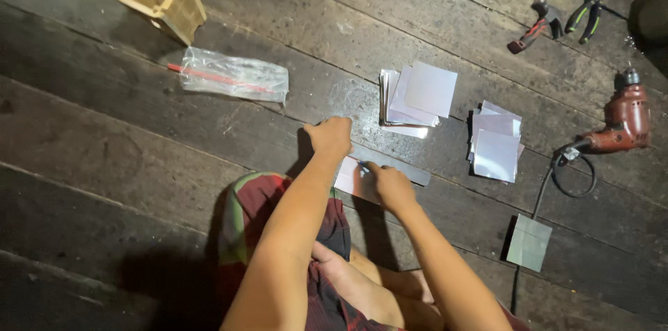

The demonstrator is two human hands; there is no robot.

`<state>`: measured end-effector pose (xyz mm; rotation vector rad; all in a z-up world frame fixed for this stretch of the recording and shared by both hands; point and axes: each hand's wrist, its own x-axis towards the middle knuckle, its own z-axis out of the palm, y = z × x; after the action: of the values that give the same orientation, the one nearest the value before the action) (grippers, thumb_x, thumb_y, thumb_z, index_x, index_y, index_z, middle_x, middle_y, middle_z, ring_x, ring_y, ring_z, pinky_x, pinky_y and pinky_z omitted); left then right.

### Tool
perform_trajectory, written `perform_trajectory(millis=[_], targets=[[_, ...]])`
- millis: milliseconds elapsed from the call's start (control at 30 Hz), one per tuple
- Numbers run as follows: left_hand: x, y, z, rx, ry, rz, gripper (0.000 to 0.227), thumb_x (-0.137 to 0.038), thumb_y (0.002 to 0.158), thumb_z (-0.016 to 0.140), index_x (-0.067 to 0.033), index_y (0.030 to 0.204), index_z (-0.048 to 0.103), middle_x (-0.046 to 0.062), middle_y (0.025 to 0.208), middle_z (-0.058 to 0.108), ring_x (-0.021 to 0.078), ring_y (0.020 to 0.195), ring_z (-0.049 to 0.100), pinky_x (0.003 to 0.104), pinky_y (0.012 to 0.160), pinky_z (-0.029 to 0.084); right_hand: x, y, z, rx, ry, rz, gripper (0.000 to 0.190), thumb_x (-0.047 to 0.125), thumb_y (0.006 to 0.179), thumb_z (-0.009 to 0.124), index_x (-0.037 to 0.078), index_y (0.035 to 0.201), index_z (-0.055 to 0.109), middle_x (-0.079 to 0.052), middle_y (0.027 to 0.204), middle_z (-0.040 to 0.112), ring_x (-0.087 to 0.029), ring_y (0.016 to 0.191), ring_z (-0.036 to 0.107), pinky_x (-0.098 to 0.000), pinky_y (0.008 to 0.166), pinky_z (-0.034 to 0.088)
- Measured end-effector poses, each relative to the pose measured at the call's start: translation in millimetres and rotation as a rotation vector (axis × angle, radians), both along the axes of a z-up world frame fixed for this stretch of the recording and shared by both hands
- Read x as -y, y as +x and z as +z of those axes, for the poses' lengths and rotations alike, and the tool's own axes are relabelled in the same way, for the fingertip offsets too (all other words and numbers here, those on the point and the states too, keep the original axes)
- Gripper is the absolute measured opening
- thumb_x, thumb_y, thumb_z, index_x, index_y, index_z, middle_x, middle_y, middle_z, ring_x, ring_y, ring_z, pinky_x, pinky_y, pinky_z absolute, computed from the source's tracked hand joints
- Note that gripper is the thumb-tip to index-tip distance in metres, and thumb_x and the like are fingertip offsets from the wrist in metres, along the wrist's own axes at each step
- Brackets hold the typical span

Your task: The person sits on a wooden floor and uses a sanding block to smooth the edges of small square metal sheets. They handle the sheets one by one, sanding each edge and then placing the finished pieces into a separate pile.

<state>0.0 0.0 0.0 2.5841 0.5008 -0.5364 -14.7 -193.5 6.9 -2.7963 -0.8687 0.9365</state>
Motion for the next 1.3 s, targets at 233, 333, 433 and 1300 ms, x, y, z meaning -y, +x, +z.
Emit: perform_trajectory(millis=[233, 333, 433, 1300], targets=[[-1.3, -2.5, 36.9, -0.047, 0.001, -0.004, 0.023, -0.004, 0.092, 0.060, -0.0177, 0.103, 0.074, 0.005, 0.100, 0.075, 0.0294, 0.101, 0.071, 0.062, 0.086, 0.036, -9.8, 1.3, 16.2, -0.027, -0.019, -0.020, 0.048, 0.008, 0.098, 0.038, 0.025, 0.138, 0.058, -0.021, 0.108, 0.072, -0.048, 0.099, 0.073, -0.0577, 0.087, 0.060], [-3.2, -2.0, 26.6, -0.042, -0.020, -0.020, 0.026, -0.006, 0.093, 0.058, -0.0177, 0.111, 0.072, 0.005, 0.107, 0.074, 0.0310, 0.109, 0.068, 0.064, 0.088, 0.036, 21.5, 2.0, 21.4, -0.023, -0.037, -0.067, 0.046, 0.009, 0.096, 0.042, 0.023, 0.137, 0.058, -0.022, 0.106, 0.073, -0.049, 0.099, 0.073, -0.0595, 0.086, 0.060], [-1.6, -1.7, 17.9, -0.026, 0.010, -0.026, 0.027, -0.005, 0.093, 0.059, -0.0188, 0.112, 0.073, 0.005, 0.108, 0.075, 0.0298, 0.111, 0.068, 0.067, 0.091, 0.034, 63.6, 1.3, 11.8, 0.071, -0.131, -0.132, 0.035, 0.022, 0.099, 0.046, 0.024, 0.130, 0.062, -0.024, 0.099, 0.073, -0.049, 0.094, 0.074, -0.0583, 0.081, 0.060], [42.3, -56.3, 22.4, 0.047, -0.038, -0.153, 0.087, -0.045, 0.079, 0.087, -0.0159, 0.150, 0.046, 0.016, 0.148, 0.048, 0.0405, 0.132, 0.053, 0.063, 0.104, 0.041, 149.1, 0.4, -3.7, 0.233, 0.319, -0.565, 0.068, 0.025, 0.078, 0.077, 0.002, 0.140, 0.060, -0.027, 0.125, 0.067, -0.048, 0.116, 0.065, -0.0556, 0.096, 0.054]])
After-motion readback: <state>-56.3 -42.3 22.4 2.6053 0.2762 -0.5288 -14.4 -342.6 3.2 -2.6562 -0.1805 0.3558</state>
